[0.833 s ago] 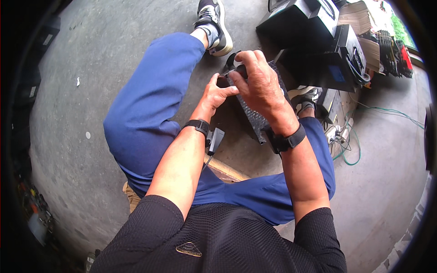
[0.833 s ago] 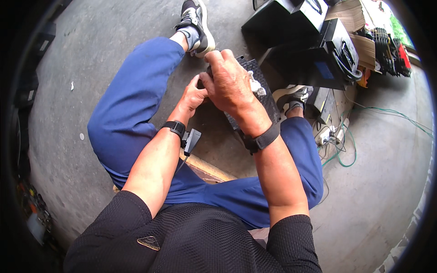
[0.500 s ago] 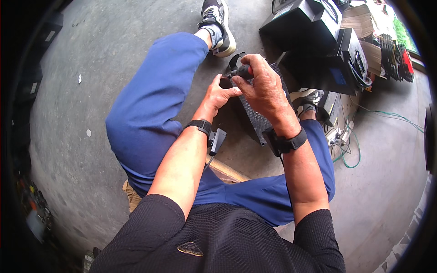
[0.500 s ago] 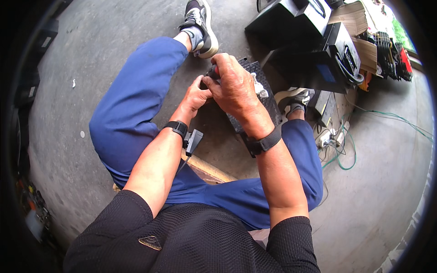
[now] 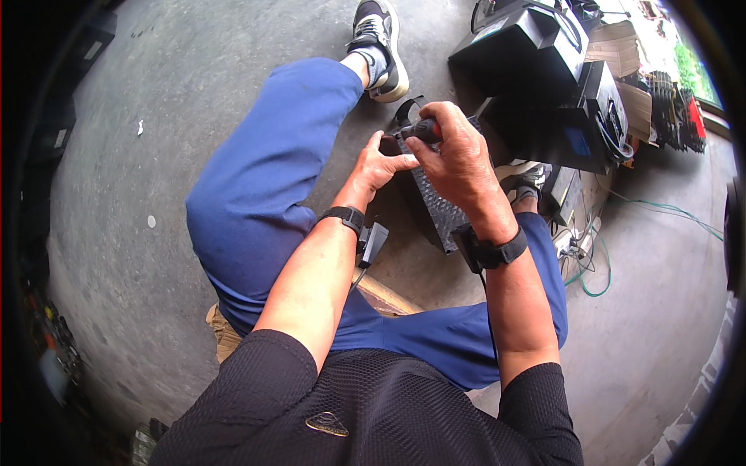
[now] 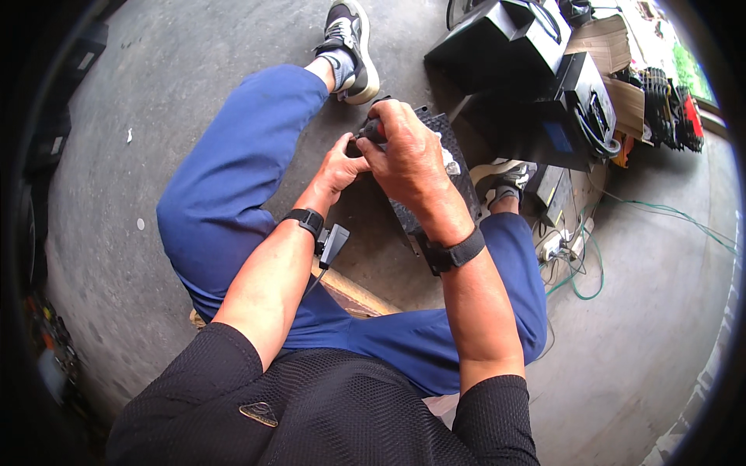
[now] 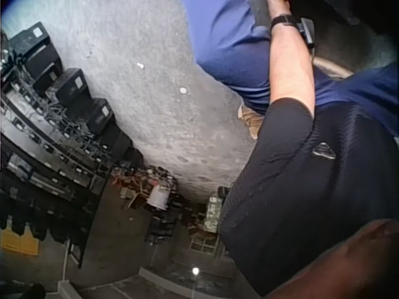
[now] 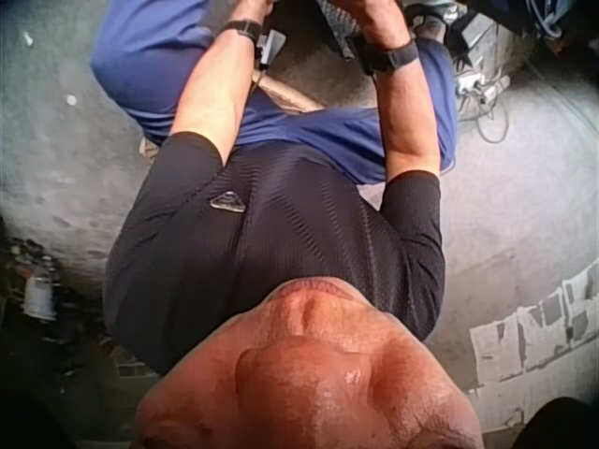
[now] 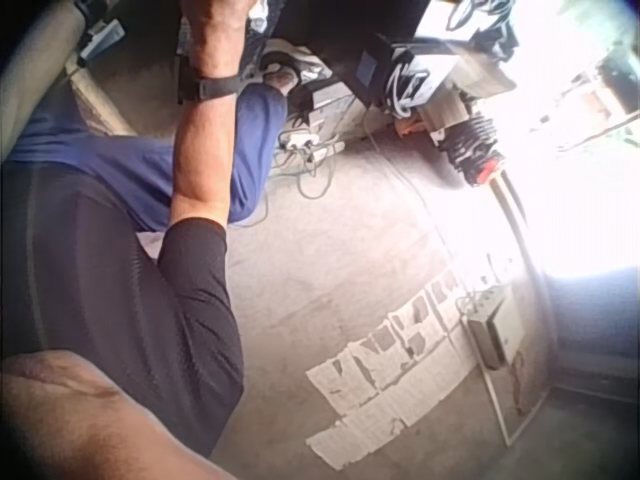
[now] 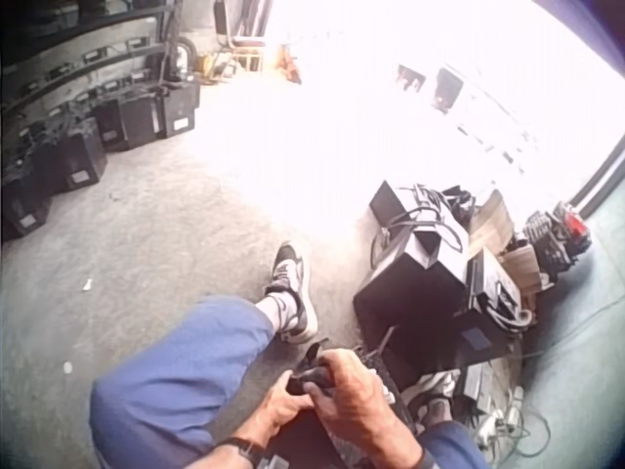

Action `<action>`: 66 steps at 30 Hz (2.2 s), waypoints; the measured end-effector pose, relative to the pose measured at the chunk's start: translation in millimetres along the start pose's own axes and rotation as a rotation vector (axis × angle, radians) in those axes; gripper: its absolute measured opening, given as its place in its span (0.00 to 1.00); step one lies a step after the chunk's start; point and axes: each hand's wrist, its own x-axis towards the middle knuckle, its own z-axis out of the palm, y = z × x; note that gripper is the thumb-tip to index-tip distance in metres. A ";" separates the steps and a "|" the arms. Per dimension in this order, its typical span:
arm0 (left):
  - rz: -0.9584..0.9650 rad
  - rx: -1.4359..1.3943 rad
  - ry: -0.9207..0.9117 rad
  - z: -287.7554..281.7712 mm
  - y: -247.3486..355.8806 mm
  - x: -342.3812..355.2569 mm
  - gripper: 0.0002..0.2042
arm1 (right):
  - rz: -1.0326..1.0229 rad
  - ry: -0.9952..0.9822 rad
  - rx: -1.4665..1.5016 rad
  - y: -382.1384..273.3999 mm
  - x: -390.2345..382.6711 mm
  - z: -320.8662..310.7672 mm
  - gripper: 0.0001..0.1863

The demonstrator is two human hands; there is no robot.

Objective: The person is using a screwdriver to open a piece of equipment on the floor.

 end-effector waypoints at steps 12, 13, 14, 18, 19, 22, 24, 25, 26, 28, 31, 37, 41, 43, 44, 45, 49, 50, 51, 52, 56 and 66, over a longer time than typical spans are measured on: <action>0.024 0.072 0.039 -2.2 -3.4 -0.9 0.61 | 0.093 0.029 0.066 -20.4 1.6 -37.0 0.19; 0.023 0.072 0.040 -3.1 -4.5 0.4 0.61 | 0.134 0.021 0.072 -22.8 1.8 -40.9 0.19; 0.016 0.070 0.028 -4.3 -5.2 2.1 0.61 | 0.173 0.012 0.078 -24.7 1.9 -44.0 0.20; 0.024 0.073 0.043 -1.0 -4.1 0.5 0.62 | 0.176 0.036 0.134 -21.2 0.2 -49.1 0.19; 0.023 0.074 0.043 -1.1 -3.6 0.0 0.62 | 0.176 0.036 0.135 -20.3 0.2 -49.9 0.19; 0.025 0.086 0.055 -1.4 -2.7 -1.1 0.61 | 0.121 0.054 0.125 -18.4 0.1 -51.9 0.19; 0.020 0.073 0.046 -2.1 -2.4 -1.0 0.61 | 0.116 0.051 0.124 -18.8 0.5 -52.5 0.19; 0.020 0.074 0.047 -3.4 -3.3 0.1 0.61 | 0.116 0.050 0.125 -20.9 1.0 -52.2 0.19; 0.020 0.077 0.036 -5.3 -4.1 1.0 0.61 | 0.170 0.016 0.112 -24.6 1.8 -50.7 0.19; 0.020 0.081 0.025 -5.1 -4.9 0.8 0.61 | 0.224 -0.018 0.098 -24.4 1.9 -42.8 0.19; 0.046 0.096 0.074 0.7 -3.0 -0.9 0.57 | 0.117 -0.023 0.028 -11.0 -1.9 -20.4 0.21; -0.012 -0.050 -0.040 -8.9 -14.3 11.3 0.66 | -0.033 -0.014 -0.051 -4.9 -4.2 3.6 0.19; -0.017 -0.030 -0.019 -4.3 -4.7 4.6 0.65 | -0.001 -0.026 -0.047 -3.1 -3.0 0.4 0.20; -0.034 -0.003 0.003 -2.0 -2.0 1.7 0.64 | 0.058 -0.053 -0.038 -3.0 -2.0 -0.8 0.21; -0.038 0.001 0.006 -1.3 -2.1 1.3 0.64 | 0.057 -0.051 -0.039 -3.5 -1.5 -0.3 0.21; -0.042 0.004 0.008 -0.6 -1.9 1.6 0.63 | 0.040 -0.047 -0.063 -3.9 -1.3 1.1 0.21; 0.008 -0.048 -0.025 -9.2 -13.7 9.7 0.62 | -0.048 -0.046 -0.056 -4.3 0.1 7.2 0.21; 0.004 -0.056 -0.023 -6.7 -12.5 8.1 0.62 | -0.046 -0.044 -0.059 -3.0 -0.9 7.8 0.21; 0.001 -0.064 -0.020 -4.3 -11.0 6.7 0.61 | -0.034 -0.035 -0.075 -2.0 -1.9 8.4 0.22; 0.001 -0.064 -0.021 -2.7 -8.3 4.6 0.61 | -0.024 -0.026 -0.089 -1.9 -2.6 9.2 0.23; -0.028 -0.001 0.008 -4.2 -6.6 6.0 0.62 | 0.050 -0.006 -0.098 -7.2 -0.3 8.0 0.23; -0.003 -0.042 -0.027 -4.9 -16.4 13.1 0.65 | -0.134 -0.020 -0.125 -0.8 3.8 8.8 0.19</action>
